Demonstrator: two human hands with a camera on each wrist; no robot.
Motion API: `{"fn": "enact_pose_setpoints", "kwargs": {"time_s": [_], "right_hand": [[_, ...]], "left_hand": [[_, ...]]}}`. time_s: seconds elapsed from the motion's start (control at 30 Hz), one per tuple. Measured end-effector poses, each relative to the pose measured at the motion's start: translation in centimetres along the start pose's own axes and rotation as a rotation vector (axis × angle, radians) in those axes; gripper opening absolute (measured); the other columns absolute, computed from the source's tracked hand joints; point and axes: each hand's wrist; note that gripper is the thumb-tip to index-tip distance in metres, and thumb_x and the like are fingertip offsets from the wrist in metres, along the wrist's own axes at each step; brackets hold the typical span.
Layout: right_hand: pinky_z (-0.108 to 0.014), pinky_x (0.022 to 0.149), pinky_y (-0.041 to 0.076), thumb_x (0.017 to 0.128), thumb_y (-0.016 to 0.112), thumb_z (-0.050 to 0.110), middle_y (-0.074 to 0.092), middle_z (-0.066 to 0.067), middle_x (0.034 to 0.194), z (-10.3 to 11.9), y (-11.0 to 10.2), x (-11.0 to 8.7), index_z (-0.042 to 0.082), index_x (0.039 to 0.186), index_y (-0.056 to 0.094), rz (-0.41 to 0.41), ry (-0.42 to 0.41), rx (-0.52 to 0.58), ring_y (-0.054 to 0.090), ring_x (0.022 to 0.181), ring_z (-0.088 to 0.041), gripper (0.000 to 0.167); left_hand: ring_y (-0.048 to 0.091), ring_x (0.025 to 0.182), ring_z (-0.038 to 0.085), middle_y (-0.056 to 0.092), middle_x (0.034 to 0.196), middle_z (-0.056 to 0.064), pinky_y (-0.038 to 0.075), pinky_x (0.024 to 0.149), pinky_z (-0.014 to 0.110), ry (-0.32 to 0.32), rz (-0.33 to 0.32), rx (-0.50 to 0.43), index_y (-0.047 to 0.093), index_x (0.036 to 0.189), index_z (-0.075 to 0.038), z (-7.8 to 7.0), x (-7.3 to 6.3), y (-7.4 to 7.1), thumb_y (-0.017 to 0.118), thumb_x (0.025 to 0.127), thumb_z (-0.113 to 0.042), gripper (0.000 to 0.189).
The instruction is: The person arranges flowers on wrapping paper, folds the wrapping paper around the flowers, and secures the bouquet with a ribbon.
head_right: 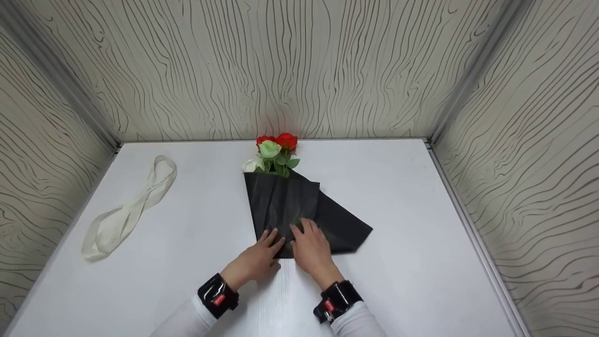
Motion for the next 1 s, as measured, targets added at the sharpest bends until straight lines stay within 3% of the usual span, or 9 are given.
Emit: {"fn": "enact_pose_setpoints", "kwargs": {"time_s": [0.17,0.4,0.57,0.67,0.8,1.0], "right_hand": [[-0.047,0.092,0.036,0.087,0.056,0.029,0.037,-0.012,0.135,0.2,0.5,-0.5,0.022,0.128,0.049,0.083,-0.014,0.019,0.031,0.124,-0.033,0.042],[-0.050,0.093,0.033,0.083,0.057,0.042,0.037,-0.017,0.134,0.5,0.9,-0.5,0.030,0.123,0.054,0.118,0.007,0.037,0.030,0.122,-0.041,0.042],[-0.052,0.091,0.034,0.082,0.057,0.045,0.042,-0.017,0.130,1.0,1.3,-0.2,0.029,0.119,0.058,0.084,0.045,0.040,0.032,0.120,-0.043,0.040],[-0.053,0.090,0.035,0.081,0.058,0.045,0.044,-0.017,0.127,1.3,1.6,-0.2,0.028,0.123,0.054,0.039,0.050,0.021,0.034,0.118,-0.043,0.045],[-0.053,0.090,0.034,0.082,0.058,0.045,0.042,-0.017,0.128,1.6,1.7,-0.2,0.030,0.129,0.047,0.035,0.054,-0.014,0.033,0.119,-0.044,0.051],[-0.053,0.090,0.034,0.082,0.056,0.047,0.038,-0.018,0.130,1.8,1.6,-0.2,0.032,0.128,0.048,0.081,0.052,-0.030,0.030,0.121,-0.044,0.049]], "left_hand": [[0.027,0.126,0.035,0.028,0.139,0.019,0.040,0.090,0.035,0.026,0.000,0.008,0.042,0.132,-0.006,-0.7,-1.2,-0.1,0.058,0.086,-0.029,0.054],[0.050,0.102,0.023,0.053,0.114,0.009,0.048,0.072,0.036,0.087,-0.161,0.190,0.062,0.110,-0.015,-0.1,-0.9,-0.2,0.061,0.082,-0.034,0.034],[0.052,0.092,0.020,0.054,0.103,0.006,0.047,0.070,0.035,0.103,-0.222,0.130,0.064,0.104,-0.016,1.3,-0.1,0.2,0.066,0.079,-0.030,0.029],[0.051,0.097,0.020,0.053,0.108,0.007,0.045,0.075,0.037,0.100,-0.248,0.096,0.062,0.107,-0.014,2.3,0.2,0.3,0.068,0.077,-0.032,0.035],[0.042,0.115,0.023,0.045,0.127,0.007,0.039,0.088,0.045,0.077,-0.226,0.111,0.056,0.120,-0.017,3.9,0.6,0.1,0.061,0.080,-0.042,0.047],[0.021,0.130,0.024,0.021,0.145,0.004,0.022,0.098,0.054,0.014,-0.099,0.084,0.032,0.138,-0.021,6.4,1.1,-0.3,0.051,0.080,-0.056,0.070]]}}
Point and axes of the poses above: each hand's wrist, its own x-axis towards the middle knuckle, its own y-axis out of the palm, z = x × y
